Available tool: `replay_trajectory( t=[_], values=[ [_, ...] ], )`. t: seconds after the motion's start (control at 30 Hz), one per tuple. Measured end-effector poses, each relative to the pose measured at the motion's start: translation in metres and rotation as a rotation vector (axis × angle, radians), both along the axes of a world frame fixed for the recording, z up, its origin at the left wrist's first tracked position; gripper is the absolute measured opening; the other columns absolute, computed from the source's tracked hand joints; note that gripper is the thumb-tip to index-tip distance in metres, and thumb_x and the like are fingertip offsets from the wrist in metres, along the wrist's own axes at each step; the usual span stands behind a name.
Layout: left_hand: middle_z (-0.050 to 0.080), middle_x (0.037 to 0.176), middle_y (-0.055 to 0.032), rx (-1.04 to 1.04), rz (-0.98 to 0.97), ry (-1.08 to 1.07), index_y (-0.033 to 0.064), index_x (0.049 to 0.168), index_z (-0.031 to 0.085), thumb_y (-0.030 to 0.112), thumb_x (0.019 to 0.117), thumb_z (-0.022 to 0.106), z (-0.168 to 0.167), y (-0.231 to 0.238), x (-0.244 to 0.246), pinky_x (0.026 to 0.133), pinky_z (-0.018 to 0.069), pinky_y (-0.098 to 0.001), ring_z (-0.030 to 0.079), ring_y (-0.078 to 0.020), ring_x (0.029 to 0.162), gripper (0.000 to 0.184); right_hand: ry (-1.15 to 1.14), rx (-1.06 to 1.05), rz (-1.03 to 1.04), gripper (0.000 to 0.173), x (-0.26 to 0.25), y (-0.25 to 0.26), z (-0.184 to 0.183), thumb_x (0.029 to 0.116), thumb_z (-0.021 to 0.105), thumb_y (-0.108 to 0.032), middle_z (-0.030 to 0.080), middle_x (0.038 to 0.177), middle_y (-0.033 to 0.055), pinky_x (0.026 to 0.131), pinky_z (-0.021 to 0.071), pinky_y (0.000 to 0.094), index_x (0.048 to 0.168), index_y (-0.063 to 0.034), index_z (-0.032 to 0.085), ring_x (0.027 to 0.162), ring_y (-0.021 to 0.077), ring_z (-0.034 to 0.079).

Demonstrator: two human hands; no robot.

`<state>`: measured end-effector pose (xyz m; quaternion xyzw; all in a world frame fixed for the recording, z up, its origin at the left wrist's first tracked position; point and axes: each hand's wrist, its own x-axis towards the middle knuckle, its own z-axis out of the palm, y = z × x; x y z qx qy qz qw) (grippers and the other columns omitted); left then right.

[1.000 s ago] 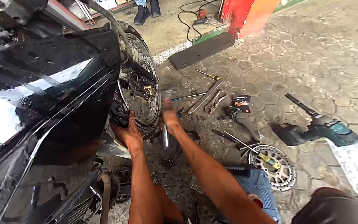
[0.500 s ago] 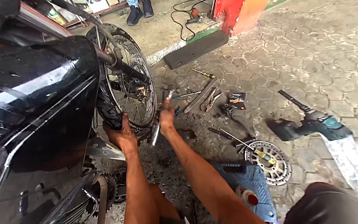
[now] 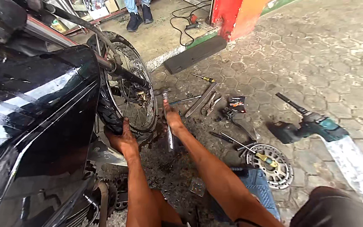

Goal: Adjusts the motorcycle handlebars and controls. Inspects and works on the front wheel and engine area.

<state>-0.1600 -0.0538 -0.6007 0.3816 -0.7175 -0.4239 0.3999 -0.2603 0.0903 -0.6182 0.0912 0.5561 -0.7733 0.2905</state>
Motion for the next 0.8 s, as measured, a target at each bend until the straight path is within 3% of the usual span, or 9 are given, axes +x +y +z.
replay_trajectory(
  t=[0.1, 0.2, 0.27, 0.4, 0.47, 0.53, 0.67, 0.73, 0.8],
  values=[
    [0.066, 0.125, -0.0128, -0.007, 0.013, -0.015, 0.0061, 0.146, 0.048, 0.043, 0.0875, 0.081, -0.003, -0.002, 0.004, 0.101, 0.0525, -0.0394, 0.066, -0.018, 0.113, 0.076, -0.064, -0.158, -0.268, 0.079, 0.009, -0.02, 0.004, 0.0937, 0.02, -0.085, 0.038, 0.05, 0.0011, 0.037, 0.0454, 0.0368, 0.084, -0.0118, 0.048, 0.036, 0.016, 0.041],
    [0.066, 0.125, -0.0143, -0.02, -0.002, -0.002, 0.0038, 0.146, 0.048, 0.042, 0.0882, 0.08, -0.003, -0.002, 0.001, 0.1, 0.0532, -0.0381, 0.066, -0.0176, 0.112, 0.076, -0.038, 0.041, 0.084, 0.074, 0.009, -0.022, -0.008, 0.0997, 0.027, -0.077, 0.042, 0.053, 0.0023, 0.038, 0.0449, 0.0321, 0.088, -0.0082, 0.051, 0.038, 0.0149, 0.043],
    [0.066, 0.124, -0.0148, -0.012, 0.001, 0.014, 0.0024, 0.145, 0.048, 0.038, 0.0891, 0.08, -0.001, 0.0, -0.002, 0.098, 0.0533, -0.0373, 0.066, -0.0174, 0.11, 0.074, 0.033, 0.117, 0.117, 0.068, 0.0, -0.005, -0.01, 0.1021, 0.033, -0.071, 0.045, 0.055, 0.0035, 0.04, 0.0462, 0.0316, 0.093, -0.0075, 0.056, 0.04, 0.0158, 0.046],
    [0.067, 0.122, -0.0133, -0.009, 0.005, 0.008, 0.004, 0.145, 0.048, 0.037, 0.0885, 0.081, -0.001, 0.002, 0.001, 0.098, 0.0538, -0.0375, 0.067, -0.0168, 0.108, 0.073, -0.063, -0.15, -0.34, 0.078, 0.002, -0.017, -0.005, 0.0963, 0.023, -0.082, 0.04, 0.049, 0.0025, 0.037, 0.0474, 0.0371, 0.084, -0.0094, 0.049, 0.036, 0.0171, 0.044],
    [0.067, 0.122, -0.0128, -0.019, 0.009, 0.016, 0.0036, 0.144, 0.049, 0.038, 0.0882, 0.081, -0.002, 0.002, 0.003, 0.097, 0.0544, -0.0368, 0.067, -0.016, 0.108, 0.073, -0.062, -0.112, -0.209, 0.08, 0.009, -0.029, -0.012, 0.0941, 0.021, -0.084, 0.04, 0.049, 0.0026, 0.037, 0.0476, 0.0352, 0.085, -0.009, 0.049, 0.035, 0.0162, 0.044],
    [0.066, 0.125, -0.0141, -0.018, -0.004, 0.033, 0.0019, 0.144, 0.049, 0.036, 0.0889, 0.081, -0.001, 0.006, 0.002, 0.101, 0.0518, -0.0357, 0.065, -0.0164, 0.113, 0.072, -0.004, 0.022, 0.023, 0.074, 0.01, -0.027, -0.018, 0.0989, 0.028, -0.077, 0.041, 0.053, 0.004, 0.038, 0.0463, 0.0331, 0.088, -0.0077, 0.052, 0.037, 0.0165, 0.044],
    [0.066, 0.125, -0.0149, -0.015, 0.02, 0.027, 0.0013, 0.142, 0.05, 0.034, 0.0894, 0.08, 0.001, 0.007, 0.002, 0.102, 0.051, -0.0361, 0.065, -0.0168, 0.114, 0.069, -0.037, -0.065, -0.143, 0.075, 0.018, -0.048, -0.016, 0.0987, 0.024, -0.077, 0.041, 0.051, 0.0047, 0.037, 0.0475, 0.0344, 0.087, -0.007, 0.05, 0.037, 0.017, 0.045],
    [0.066, 0.126, -0.0144, -0.026, 0.007, 0.018, 0.0017, 0.143, 0.05, 0.035, 0.0892, 0.08, 0.0, 0.005, 0.004, 0.102, 0.0514, -0.0358, 0.065, -0.0162, 0.115, 0.07, -0.013, 0.023, 0.011, 0.074, 0.012, -0.04, -0.022, 0.0996, 0.026, -0.076, 0.042, 0.054, 0.0043, 0.04, 0.0472, 0.0343, 0.09, -0.0075, 0.052, 0.04, 0.017, 0.046],
    [0.065, 0.128, -0.0146, -0.018, -0.002, 0.031, 0.0015, 0.144, 0.049, 0.034, 0.0893, 0.08, 0.0, 0.006, 0.002, 0.104, 0.0504, -0.0347, 0.064, -0.0159, 0.117, 0.071, 0.051, 0.073, -0.001, 0.075, 0.001, -0.026, -0.017, 0.099, 0.029, -0.077, 0.044, 0.055, 0.0054, 0.041, 0.048, 0.0347, 0.092, -0.0067, 0.055, 0.04, 0.0178, 0.047]
  ],
)
